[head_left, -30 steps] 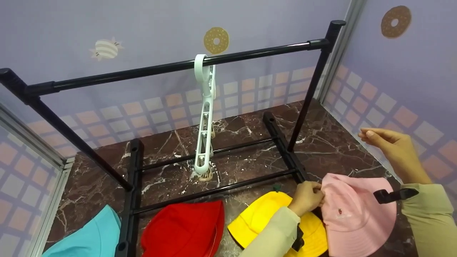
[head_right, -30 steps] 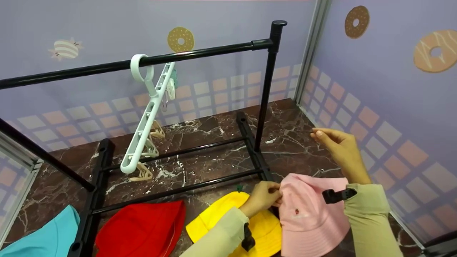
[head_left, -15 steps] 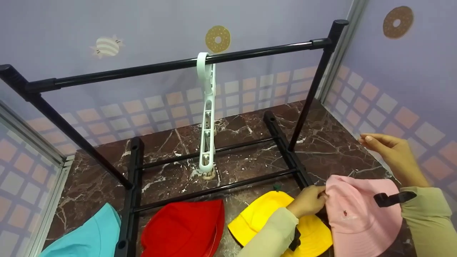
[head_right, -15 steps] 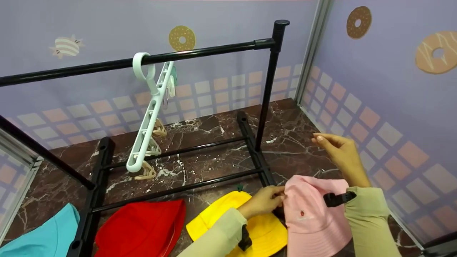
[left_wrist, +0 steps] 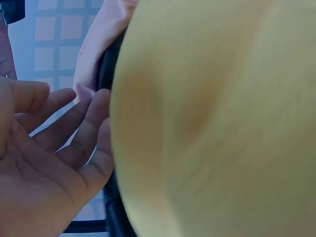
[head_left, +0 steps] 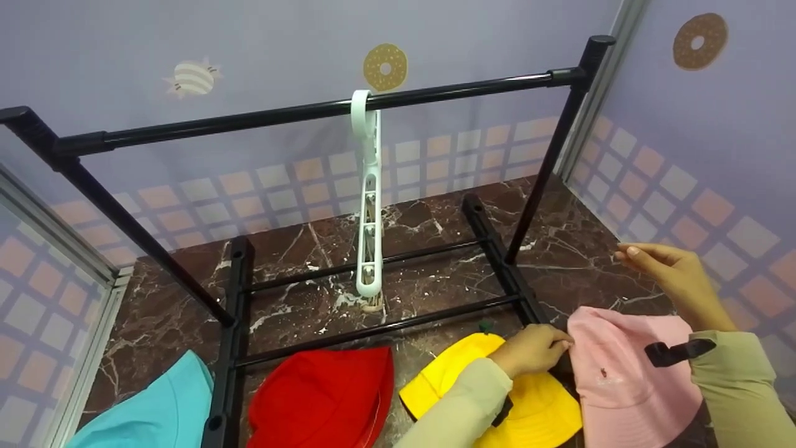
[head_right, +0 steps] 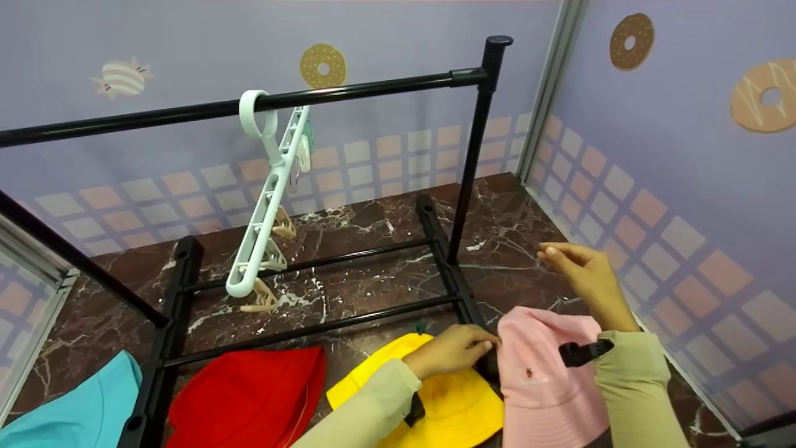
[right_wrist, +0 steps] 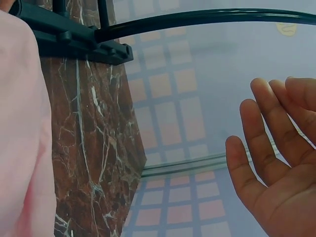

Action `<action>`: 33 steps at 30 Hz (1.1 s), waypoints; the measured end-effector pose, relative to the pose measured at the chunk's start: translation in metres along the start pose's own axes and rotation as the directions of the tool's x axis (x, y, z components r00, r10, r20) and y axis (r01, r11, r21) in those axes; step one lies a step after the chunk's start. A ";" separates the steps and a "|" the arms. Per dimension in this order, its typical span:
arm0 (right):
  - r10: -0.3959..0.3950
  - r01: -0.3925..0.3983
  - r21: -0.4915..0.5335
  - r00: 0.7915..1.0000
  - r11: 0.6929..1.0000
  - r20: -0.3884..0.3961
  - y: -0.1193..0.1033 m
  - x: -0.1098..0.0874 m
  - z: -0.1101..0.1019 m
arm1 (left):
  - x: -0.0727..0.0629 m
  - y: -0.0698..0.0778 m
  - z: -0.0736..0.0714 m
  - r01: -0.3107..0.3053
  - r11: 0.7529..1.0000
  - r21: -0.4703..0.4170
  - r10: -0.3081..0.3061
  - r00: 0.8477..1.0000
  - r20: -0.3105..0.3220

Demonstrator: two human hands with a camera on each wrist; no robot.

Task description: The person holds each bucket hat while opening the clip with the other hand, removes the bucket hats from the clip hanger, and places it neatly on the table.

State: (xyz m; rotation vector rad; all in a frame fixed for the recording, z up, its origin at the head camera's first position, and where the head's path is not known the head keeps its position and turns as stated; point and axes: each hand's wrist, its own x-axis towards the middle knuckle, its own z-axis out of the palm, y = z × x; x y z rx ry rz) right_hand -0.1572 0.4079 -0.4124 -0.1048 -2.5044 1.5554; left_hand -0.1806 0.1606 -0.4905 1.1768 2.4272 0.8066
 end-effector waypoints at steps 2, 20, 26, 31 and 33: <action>0.006 -0.006 0.005 1.000 1.000 0.002 0.000 0.003 0.002 | -0.001 0.002 -0.005 0.009 0.997 0.076 -0.006 0.999 -0.040; -0.094 0.097 -0.082 0.995 0.992 0.037 -0.016 0.020 0.029 | -0.032 -0.013 -0.059 0.167 0.778 0.606 0.155 0.883 -0.443; -0.169 0.163 -0.232 0.986 0.959 -0.003 -0.021 0.020 0.048 | -0.050 -0.022 -0.072 0.229 0.749 0.622 0.087 0.896 -0.436; -0.253 0.235 -0.287 0.967 0.929 -0.024 -0.024 0.015 0.071 | -0.073 -0.037 -0.082 0.291 0.726 0.623 0.024 0.894 -0.447; -0.314 0.288 -0.306 0.949 0.907 -0.040 -0.024 0.012 0.080 | -0.083 -0.043 -0.087 0.316 0.718 0.620 0.009 0.886 -0.463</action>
